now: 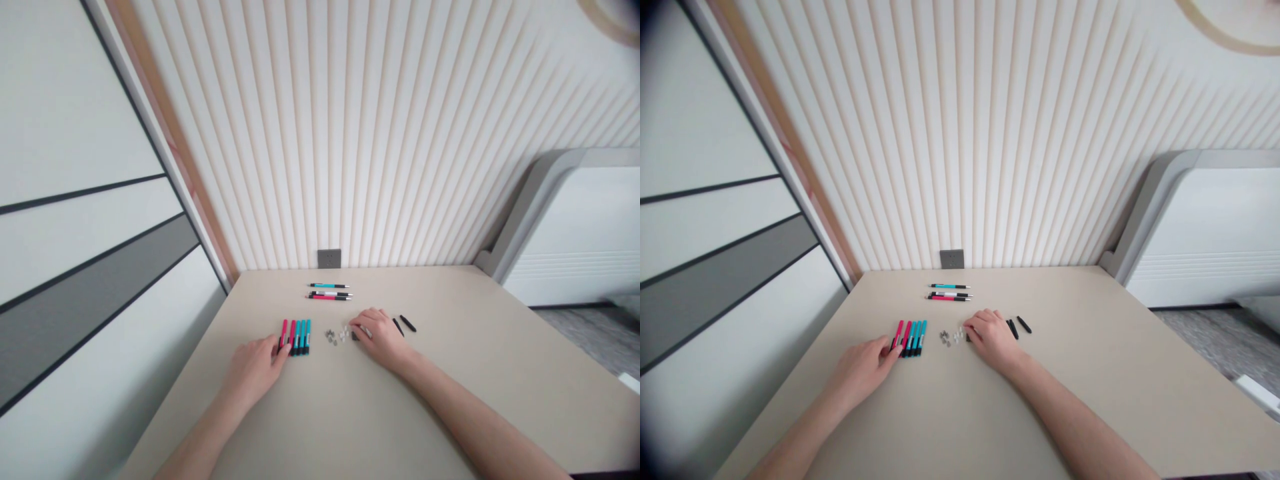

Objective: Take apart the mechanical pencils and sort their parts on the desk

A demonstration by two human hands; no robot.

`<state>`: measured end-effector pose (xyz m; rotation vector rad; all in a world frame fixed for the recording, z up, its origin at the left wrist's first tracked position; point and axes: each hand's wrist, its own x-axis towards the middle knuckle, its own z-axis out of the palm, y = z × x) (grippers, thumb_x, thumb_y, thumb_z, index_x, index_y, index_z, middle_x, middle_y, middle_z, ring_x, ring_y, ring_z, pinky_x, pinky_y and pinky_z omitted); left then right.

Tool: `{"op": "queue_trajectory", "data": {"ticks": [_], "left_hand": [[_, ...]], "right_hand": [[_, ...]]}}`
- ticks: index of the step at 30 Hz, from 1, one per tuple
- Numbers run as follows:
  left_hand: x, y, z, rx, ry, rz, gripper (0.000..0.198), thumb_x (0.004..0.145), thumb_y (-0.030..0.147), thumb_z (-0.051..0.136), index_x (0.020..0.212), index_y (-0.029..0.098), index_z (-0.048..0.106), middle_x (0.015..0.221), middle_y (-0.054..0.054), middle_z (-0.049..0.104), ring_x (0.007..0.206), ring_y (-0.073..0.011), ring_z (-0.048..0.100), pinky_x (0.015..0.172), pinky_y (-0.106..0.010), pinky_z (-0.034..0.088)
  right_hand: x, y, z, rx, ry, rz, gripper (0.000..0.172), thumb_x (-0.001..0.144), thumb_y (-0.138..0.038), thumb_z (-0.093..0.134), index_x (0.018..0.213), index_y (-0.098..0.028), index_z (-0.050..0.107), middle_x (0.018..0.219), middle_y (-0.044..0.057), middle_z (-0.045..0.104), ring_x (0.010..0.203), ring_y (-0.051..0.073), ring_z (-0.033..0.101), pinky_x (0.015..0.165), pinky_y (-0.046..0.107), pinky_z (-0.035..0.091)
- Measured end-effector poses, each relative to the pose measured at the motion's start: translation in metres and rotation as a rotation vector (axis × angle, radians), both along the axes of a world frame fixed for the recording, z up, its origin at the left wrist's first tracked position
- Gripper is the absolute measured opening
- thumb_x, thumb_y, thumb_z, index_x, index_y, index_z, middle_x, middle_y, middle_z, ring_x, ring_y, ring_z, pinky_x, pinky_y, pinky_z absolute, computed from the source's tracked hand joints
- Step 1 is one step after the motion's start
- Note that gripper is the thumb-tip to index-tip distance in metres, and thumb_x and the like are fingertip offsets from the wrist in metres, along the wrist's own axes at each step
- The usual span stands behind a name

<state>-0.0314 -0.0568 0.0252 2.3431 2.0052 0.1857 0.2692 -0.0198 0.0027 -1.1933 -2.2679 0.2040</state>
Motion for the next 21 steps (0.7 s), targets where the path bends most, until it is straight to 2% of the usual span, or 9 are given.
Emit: {"op": "queue_trajectory", "data": {"ticks": [2, 5, 8, 13, 21], "left_hand": [[-0.003, -0.001, 0.002, -0.010, -0.073, -0.017, 0.033, 0.093, 0.044, 0.041, 0.083, 0.019, 0.060, 0.071, -0.006, 0.066, 0.066, -0.0237, 0.064, 0.061, -0.030, 0.038], [-0.009, -0.002, 0.003, -0.019, -0.217, -0.089, 0.027, 0.089, 0.038, 0.051, 0.104, 0.020, 0.062, 0.090, -0.007, 0.067, 0.085, -0.0240, 0.064, 0.073, -0.032, 0.044], [-0.015, -0.001, -0.001, -0.038, -0.316, -0.136, 0.037, 0.083, 0.034, 0.059, 0.118, 0.022, 0.060, 0.109, -0.009, 0.064, 0.100, -0.0249, 0.061, 0.087, -0.034, 0.044], [-0.019, 0.004, -0.007, -0.054, -0.362, -0.210, 0.036, 0.084, 0.029, 0.061, 0.119, 0.023, 0.062, 0.111, -0.008, 0.062, 0.103, -0.0245, 0.059, 0.093, -0.036, 0.043], [-0.018, 0.007, -0.005, -0.043, -0.331, -0.265, 0.026, 0.089, 0.028, 0.056, 0.114, 0.025, 0.064, 0.109, -0.006, 0.064, 0.101, -0.0232, 0.059, 0.091, -0.035, 0.044]], "right_hand": [[0.000, 0.000, 0.000, 0.003, -0.004, -0.003, 0.018, 0.096, -0.024, 0.049, 0.095, -0.022, 0.067, 0.092, 0.005, 0.069, 0.088, 0.019, 0.060, 0.082, 0.034, 0.039], [0.001, 0.000, 0.000, 0.007, -0.009, -0.003, 0.019, 0.096, -0.024, 0.049, 0.095, -0.022, 0.068, 0.092, 0.006, 0.069, 0.087, 0.019, 0.060, 0.081, 0.033, 0.040], [0.001, -0.001, 0.001, 0.004, -0.014, -0.008, 0.019, 0.096, -0.024, 0.049, 0.095, -0.022, 0.068, 0.092, 0.006, 0.069, 0.087, 0.019, 0.060, 0.082, 0.033, 0.040], [0.000, -0.001, 0.001, -0.011, -0.019, -0.020, 0.018, 0.096, -0.024, 0.050, 0.095, -0.023, 0.068, 0.091, 0.005, 0.069, 0.088, 0.019, 0.060, 0.082, 0.033, 0.040], [0.001, 0.000, -0.002, -0.005, -0.029, -0.014, 0.019, 0.095, -0.024, 0.050, 0.096, -0.023, 0.069, 0.092, 0.005, 0.069, 0.088, 0.019, 0.060, 0.081, 0.034, 0.040]]}}
